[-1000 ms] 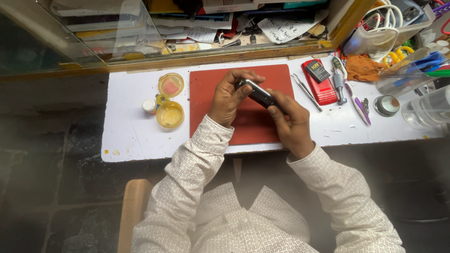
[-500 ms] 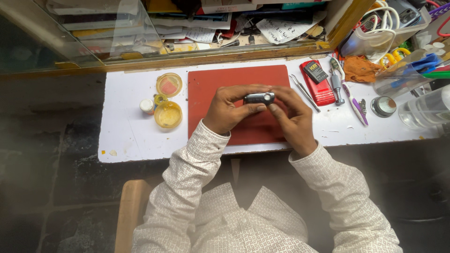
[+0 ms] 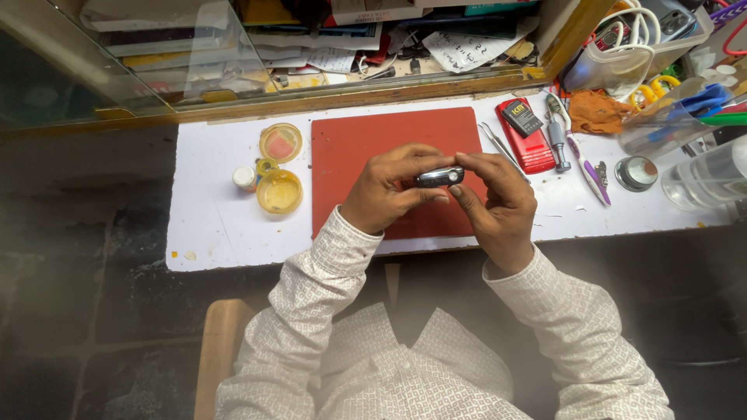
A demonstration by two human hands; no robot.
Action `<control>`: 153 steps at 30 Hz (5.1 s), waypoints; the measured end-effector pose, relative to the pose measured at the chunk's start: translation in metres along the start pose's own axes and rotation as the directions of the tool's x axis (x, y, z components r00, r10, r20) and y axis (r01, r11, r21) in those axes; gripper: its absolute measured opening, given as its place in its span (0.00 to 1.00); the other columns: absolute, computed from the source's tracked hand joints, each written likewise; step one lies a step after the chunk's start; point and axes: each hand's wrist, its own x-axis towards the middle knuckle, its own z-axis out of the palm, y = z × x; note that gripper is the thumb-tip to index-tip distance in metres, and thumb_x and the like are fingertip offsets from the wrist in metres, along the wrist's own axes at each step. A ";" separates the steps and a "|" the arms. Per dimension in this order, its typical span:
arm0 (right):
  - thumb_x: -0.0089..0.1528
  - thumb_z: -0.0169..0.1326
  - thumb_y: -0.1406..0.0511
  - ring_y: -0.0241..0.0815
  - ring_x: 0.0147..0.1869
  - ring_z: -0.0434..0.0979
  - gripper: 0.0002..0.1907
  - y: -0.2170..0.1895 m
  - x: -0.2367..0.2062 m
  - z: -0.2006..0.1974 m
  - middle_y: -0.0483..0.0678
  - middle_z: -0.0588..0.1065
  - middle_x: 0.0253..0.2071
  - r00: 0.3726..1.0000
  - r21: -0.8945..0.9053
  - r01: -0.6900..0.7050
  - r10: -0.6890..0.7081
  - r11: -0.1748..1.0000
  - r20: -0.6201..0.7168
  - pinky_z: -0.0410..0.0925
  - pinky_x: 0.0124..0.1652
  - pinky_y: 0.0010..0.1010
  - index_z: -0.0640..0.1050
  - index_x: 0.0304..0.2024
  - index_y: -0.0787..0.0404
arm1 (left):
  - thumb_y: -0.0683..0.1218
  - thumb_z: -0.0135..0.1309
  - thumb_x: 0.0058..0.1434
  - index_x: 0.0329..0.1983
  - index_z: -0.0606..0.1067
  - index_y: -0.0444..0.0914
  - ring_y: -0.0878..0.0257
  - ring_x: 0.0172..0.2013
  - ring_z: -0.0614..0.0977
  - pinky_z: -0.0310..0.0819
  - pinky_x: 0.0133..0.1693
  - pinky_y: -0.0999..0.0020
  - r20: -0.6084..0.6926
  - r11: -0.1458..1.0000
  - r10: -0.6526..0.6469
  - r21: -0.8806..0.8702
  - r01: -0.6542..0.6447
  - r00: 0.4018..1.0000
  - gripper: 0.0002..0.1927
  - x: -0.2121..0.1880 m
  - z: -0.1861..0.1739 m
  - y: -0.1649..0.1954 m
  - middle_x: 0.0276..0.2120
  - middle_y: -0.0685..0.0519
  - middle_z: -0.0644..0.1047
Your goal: The person works on a disassembled feature phone at a repair bench, using a soldering iron on the internal board, then fitting the board into the housing, pressing components with tweezers, and snapping the covers and keypad back together before setting the reassembled phone down.
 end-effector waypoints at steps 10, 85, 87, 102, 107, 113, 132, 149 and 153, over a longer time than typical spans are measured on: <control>0.65 0.61 0.75 0.44 0.58 0.78 0.16 -0.006 -0.002 0.006 0.54 0.75 0.53 0.997 -0.080 0.081 -0.079 0.994 0.025 0.74 0.57 0.32 0.76 0.55 0.67 | 0.39 0.63 0.64 0.57 0.78 0.37 0.53 0.59 0.83 0.80 0.61 0.62 -0.080 0.996 0.094 0.002 -0.094 0.992 0.18 -0.018 0.003 -0.004 0.55 0.45 0.81; 0.56 0.68 0.74 0.46 0.43 0.82 0.15 0.004 0.008 -0.017 0.53 0.80 0.42 0.991 -0.470 0.117 -0.069 0.875 0.118 0.73 0.42 0.31 0.81 0.45 0.67 | 0.44 0.65 0.59 0.45 0.80 0.36 0.59 0.45 0.85 0.81 0.46 0.68 -0.247 0.948 -0.096 0.273 0.165 0.964 0.12 -0.027 -0.001 -0.026 0.45 0.50 0.82; 0.55 0.69 0.74 0.47 0.44 0.81 0.16 -0.004 0.007 -0.014 0.53 0.80 0.43 0.978 -0.492 0.208 -0.167 0.846 0.126 0.73 0.43 0.32 0.81 0.45 0.67 | 0.46 0.66 0.59 0.47 0.80 0.39 0.54 0.51 0.83 0.75 0.56 0.60 -0.201 0.893 0.065 0.449 0.033 0.977 0.14 -0.025 -0.001 -0.022 0.47 0.51 0.82; 0.57 0.69 0.75 0.45 0.49 0.81 0.19 -0.021 0.001 -0.017 0.53 0.79 0.45 0.986 -0.357 0.162 -0.166 0.920 0.018 0.74 0.47 0.31 0.81 0.50 0.67 | 0.43 0.64 0.62 0.56 0.79 0.50 0.55 0.62 0.80 0.49 0.75 0.41 -0.200 0.987 0.072 0.157 -0.041 0.977 0.19 -0.024 0.022 -0.032 0.54 0.59 0.82; 0.55 0.69 0.75 0.43 0.48 0.81 0.20 -0.013 0.001 -0.018 0.52 0.79 0.45 0.997 -0.236 0.077 -0.075 0.969 0.015 0.73 0.46 0.29 0.81 0.50 0.66 | 0.41 0.64 0.61 0.54 0.80 0.47 0.55 0.65 0.79 0.50 0.76 0.44 -0.220 0.999 0.039 -0.022 -0.045 0.975 0.18 -0.029 0.019 -0.039 0.53 0.57 0.83; 0.56 0.68 0.76 0.42 0.49 0.82 0.21 -0.018 -0.004 -0.015 0.54 0.80 0.46 0.997 -0.212 0.078 -0.073 0.974 0.032 0.75 0.47 0.28 0.80 0.51 0.66 | 0.41 0.63 0.64 0.56 0.78 0.45 0.54 0.65 0.78 0.49 0.76 0.43 -0.148 1.000 0.017 -0.008 -0.018 0.989 0.18 -0.031 0.020 -0.027 0.55 0.55 0.82; 0.57 0.68 0.75 0.43 0.46 0.84 0.18 -0.030 -0.011 -0.003 0.54 0.80 0.44 0.993 -0.343 0.108 -0.115 0.933 0.001 0.77 0.44 0.27 0.81 0.50 0.66 | 0.45 0.59 0.69 0.54 0.78 0.43 0.55 0.61 0.82 0.64 0.73 0.46 -0.136 0.997 0.083 0.013 -0.082 0.987 0.12 -0.028 0.024 -0.010 0.51 0.54 0.83; 0.59 0.64 0.74 0.51 0.75 0.67 0.31 0.033 0.024 0.022 0.56 0.69 0.67 0.973 0.010 0.053 -0.054 0.999 0.225 0.61 0.72 0.39 0.71 0.64 0.62 | 0.42 0.49 0.76 0.53 0.71 0.37 0.55 0.55 0.76 0.69 0.62 0.57 -0.226 0.618 -0.052 -0.773 -0.147 0.973 0.05 0.002 -0.001 -0.066 0.46 0.47 0.76; 0.62 0.63 0.71 0.50 0.79 0.61 0.35 0.053 0.024 0.025 0.54 0.65 0.70 0.946 0.177 -0.082 0.020 0.981 0.325 0.57 0.74 0.40 0.64 0.70 0.62 | 0.42 0.47 0.75 0.51 0.70 0.37 0.52 0.60 0.76 0.72 0.61 0.56 -0.197 0.487 -0.091 -0.864 -0.129 0.976 0.05 0.006 -0.010 -0.074 0.45 0.47 0.76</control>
